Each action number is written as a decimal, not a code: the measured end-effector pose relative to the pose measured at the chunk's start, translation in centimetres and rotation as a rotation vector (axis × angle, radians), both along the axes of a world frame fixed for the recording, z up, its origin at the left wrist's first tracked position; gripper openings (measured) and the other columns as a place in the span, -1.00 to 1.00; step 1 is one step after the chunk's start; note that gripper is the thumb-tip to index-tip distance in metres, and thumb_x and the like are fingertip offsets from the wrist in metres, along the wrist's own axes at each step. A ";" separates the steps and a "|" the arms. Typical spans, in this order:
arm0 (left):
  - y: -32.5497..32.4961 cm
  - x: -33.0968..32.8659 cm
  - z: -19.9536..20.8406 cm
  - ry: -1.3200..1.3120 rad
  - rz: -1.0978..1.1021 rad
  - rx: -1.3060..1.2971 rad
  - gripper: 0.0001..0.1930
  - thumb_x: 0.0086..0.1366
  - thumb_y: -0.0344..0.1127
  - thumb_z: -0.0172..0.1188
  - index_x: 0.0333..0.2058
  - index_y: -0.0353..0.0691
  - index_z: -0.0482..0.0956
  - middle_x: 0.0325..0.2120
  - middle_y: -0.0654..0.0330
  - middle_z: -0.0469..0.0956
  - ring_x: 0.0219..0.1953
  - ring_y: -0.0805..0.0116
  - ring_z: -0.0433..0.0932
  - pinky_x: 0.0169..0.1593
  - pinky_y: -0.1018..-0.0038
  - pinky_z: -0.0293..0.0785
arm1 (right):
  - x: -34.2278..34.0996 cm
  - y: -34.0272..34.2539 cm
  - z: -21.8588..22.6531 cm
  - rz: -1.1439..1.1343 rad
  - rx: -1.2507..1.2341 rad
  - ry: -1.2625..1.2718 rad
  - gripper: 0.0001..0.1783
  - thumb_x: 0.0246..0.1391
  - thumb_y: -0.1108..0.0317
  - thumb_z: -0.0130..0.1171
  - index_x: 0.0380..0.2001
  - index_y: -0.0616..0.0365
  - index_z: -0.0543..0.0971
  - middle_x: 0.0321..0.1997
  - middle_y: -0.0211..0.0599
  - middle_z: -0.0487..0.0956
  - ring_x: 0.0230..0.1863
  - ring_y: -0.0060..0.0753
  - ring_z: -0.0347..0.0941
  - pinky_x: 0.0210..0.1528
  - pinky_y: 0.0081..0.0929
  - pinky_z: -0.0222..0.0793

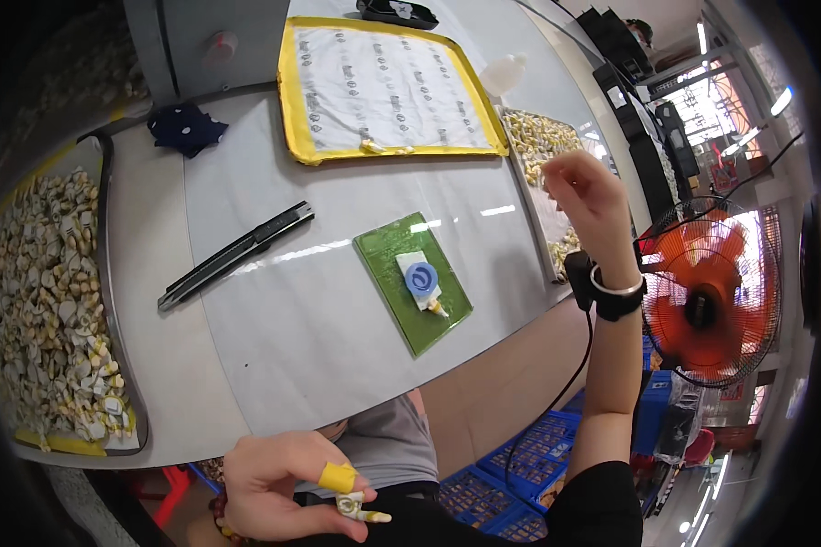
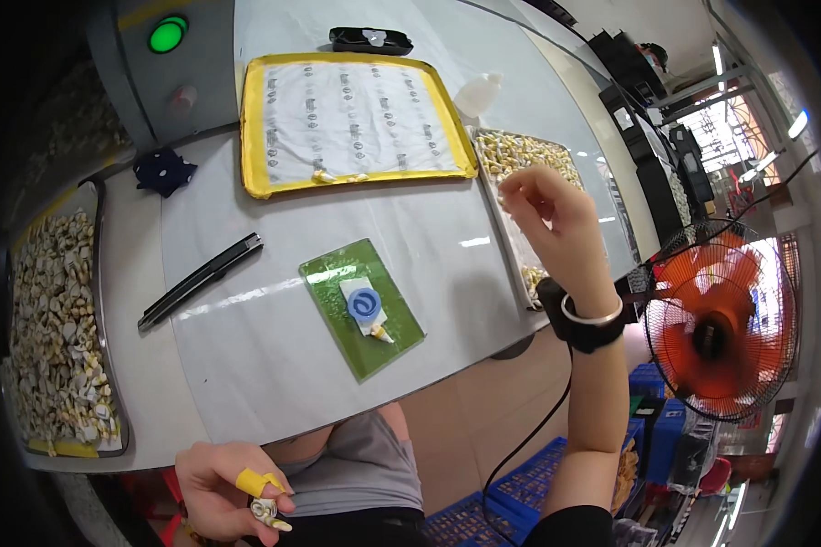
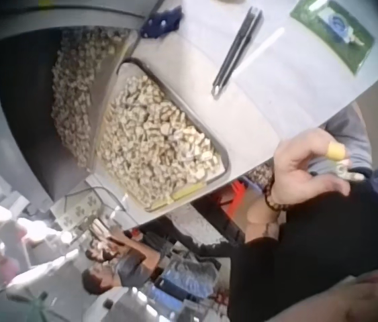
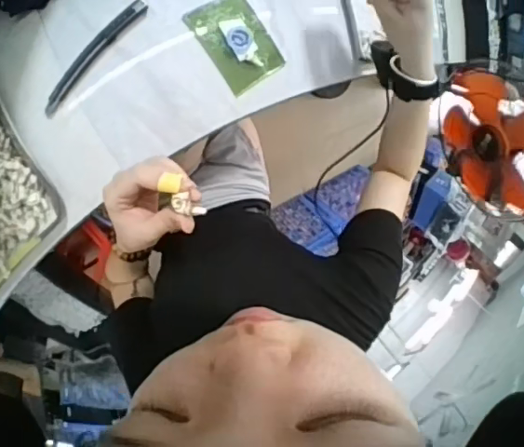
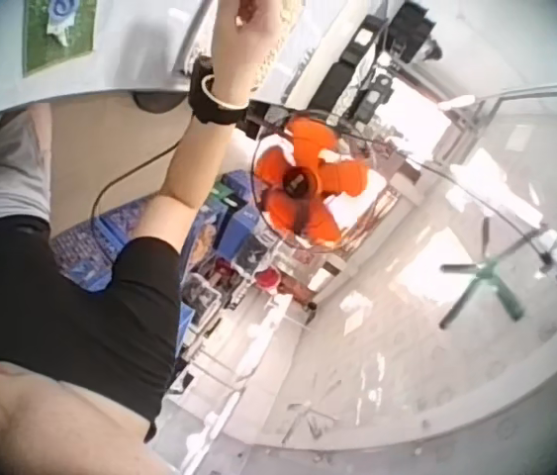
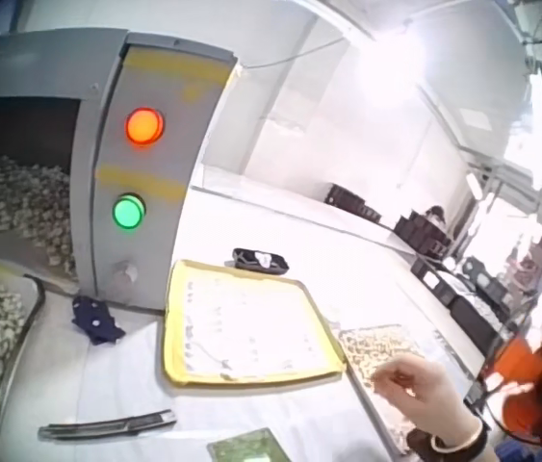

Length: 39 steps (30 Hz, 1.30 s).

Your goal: The person assembles small white and yellow plastic components by hand. They pick up a white piece from a tray, attach a yellow piece to it, and place the finished unit into a yellow tray. The process is repeated continuously throughout the clip.

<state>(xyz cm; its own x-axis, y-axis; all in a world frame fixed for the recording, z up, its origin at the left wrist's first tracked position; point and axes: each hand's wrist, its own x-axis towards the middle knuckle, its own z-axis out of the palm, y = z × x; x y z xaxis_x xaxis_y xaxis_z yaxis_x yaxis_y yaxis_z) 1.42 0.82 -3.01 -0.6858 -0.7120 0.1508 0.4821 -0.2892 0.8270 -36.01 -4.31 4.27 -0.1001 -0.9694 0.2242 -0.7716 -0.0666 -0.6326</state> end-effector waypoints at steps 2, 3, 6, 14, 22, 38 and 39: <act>0.0 0.1 0.2 0.011 0.015 -0.026 -0.60 -0.15 -0.52 0.47 -0.27 -0.42 0.55 -0.38 -0.01 0.58 -0.38 0.31 0.60 -0.29 0.51 0.53 | 3.2 1.1 1.2 0.093 0.034 -0.068 -0.88 0.02 0.61 0.11 -0.32 0.29 0.55 -0.40 -0.38 0.58 -0.38 -0.67 0.47 -0.38 -0.68 0.36; 0.0 -0.1 0.6 0.015 0.033 -0.033 -0.60 -0.11 -0.48 0.46 -0.26 -0.41 0.52 -0.39 0.00 0.56 -0.37 0.31 0.58 -0.31 0.49 0.51 | 4.7 1.6 1.4 0.149 0.046 -0.073 -0.86 -0.01 0.62 0.13 -0.33 0.29 0.56 -0.38 -0.35 0.59 -0.37 -0.65 0.49 -0.37 -0.66 0.38; 0.1 -0.3 1.3 0.003 0.069 -0.033 -0.64 -0.06 -0.45 0.43 -0.28 -0.40 0.51 -0.41 -0.01 0.54 -0.39 0.25 0.56 -0.33 0.44 0.50 | 7.9 1.7 1.4 0.387 0.126 0.055 -0.84 -0.08 0.62 0.17 -0.35 0.26 0.56 -0.43 -0.26 0.59 -0.39 -0.41 0.54 -0.38 -0.53 0.42; -0.2 -0.1 0.4 0.026 0.009 -0.005 -0.64 -0.14 -0.57 0.45 -0.29 -0.42 0.57 -0.38 0.00 0.62 -0.35 0.32 0.61 -0.27 0.53 0.53 | 9.2 1.2 -0.3 0.516 0.062 0.310 -0.87 -0.10 0.51 0.21 -0.47 0.18 0.44 -0.50 -0.28 0.47 -0.41 -0.20 0.43 -0.37 -0.37 0.37; 0.1 0.0 0.4 0.007 0.009 0.069 -0.62 -0.14 -0.54 0.46 -0.28 -0.40 0.57 -0.38 0.01 0.62 -0.35 0.33 0.61 -0.26 0.52 0.51 | 9.8 0.9 -0.8 0.579 0.010 0.431 -0.85 -0.20 0.52 0.27 -0.48 0.14 0.53 -0.49 -0.34 0.48 -0.40 -0.29 0.43 -0.38 -0.41 0.37; -1.5 -0.5 0.0 -0.055 0.109 -0.536 -0.62 -0.06 -0.38 0.45 -0.26 -0.38 0.56 -0.49 0.13 0.55 -0.54 0.24 0.54 -0.31 0.42 0.54 | 14.7 6.0 0.2 0.542 -0.083 -0.406 -0.80 -0.24 0.67 0.27 -0.42 0.31 0.60 -0.48 -0.23 0.57 -0.49 -0.32 0.49 -0.48 -0.52 0.40; -1.1 -0.4 0.1 -0.097 0.157 -0.543 -0.62 -0.08 -0.36 0.46 -0.27 -0.36 0.57 -0.47 0.15 0.55 -0.50 0.25 0.54 -0.29 0.43 0.54 | 15.2 6.2 -0.4 0.582 -0.101 -0.464 -0.81 -0.23 0.67 0.27 -0.42 0.33 0.59 -0.48 -0.22 0.56 -0.49 -0.31 0.49 -0.48 -0.52 0.40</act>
